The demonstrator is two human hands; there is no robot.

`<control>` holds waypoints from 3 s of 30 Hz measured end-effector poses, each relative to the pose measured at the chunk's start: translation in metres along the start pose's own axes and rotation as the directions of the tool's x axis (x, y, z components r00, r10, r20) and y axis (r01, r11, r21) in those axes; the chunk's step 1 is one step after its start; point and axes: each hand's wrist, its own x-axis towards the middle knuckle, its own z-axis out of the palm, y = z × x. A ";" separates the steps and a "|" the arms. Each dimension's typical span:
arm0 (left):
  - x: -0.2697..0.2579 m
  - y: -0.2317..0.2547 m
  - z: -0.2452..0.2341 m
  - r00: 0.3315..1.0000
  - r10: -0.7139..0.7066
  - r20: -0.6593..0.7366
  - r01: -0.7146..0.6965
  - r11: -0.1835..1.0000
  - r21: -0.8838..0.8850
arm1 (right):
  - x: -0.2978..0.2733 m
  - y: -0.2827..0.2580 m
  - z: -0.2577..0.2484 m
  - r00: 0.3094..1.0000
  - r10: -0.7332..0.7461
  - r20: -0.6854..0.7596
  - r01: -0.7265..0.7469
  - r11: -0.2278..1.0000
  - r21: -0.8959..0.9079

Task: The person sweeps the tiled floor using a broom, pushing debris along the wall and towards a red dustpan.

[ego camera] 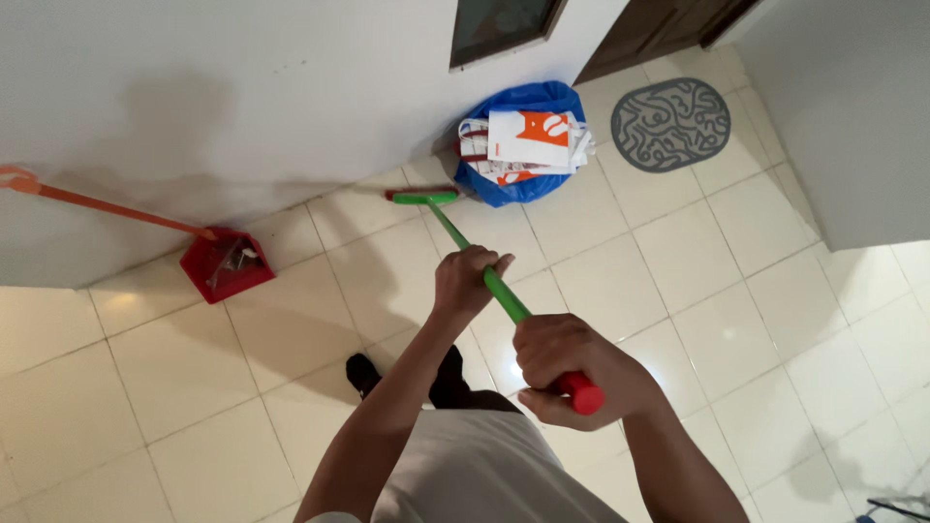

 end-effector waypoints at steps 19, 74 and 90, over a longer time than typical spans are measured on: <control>-0.024 -0.029 -0.009 0.981 -0.190 -0.029 0.192 0.975 0.115 | 0.029 0.040 0.005 0.999 0.030 0.012 -0.032 0.992 0.119; -0.124 -0.171 -0.167 0.816 -0.374 -0.441 0.389 0.919 -0.061 | 0.218 0.016 0.163 0.806 -0.057 0.589 -0.024 0.992 0.128; -0.087 -0.223 -0.150 0.817 -0.257 -0.517 0.286 0.958 -0.024 | 0.202 0.049 0.184 0.915 -0.176 0.363 0.173 0.984 0.043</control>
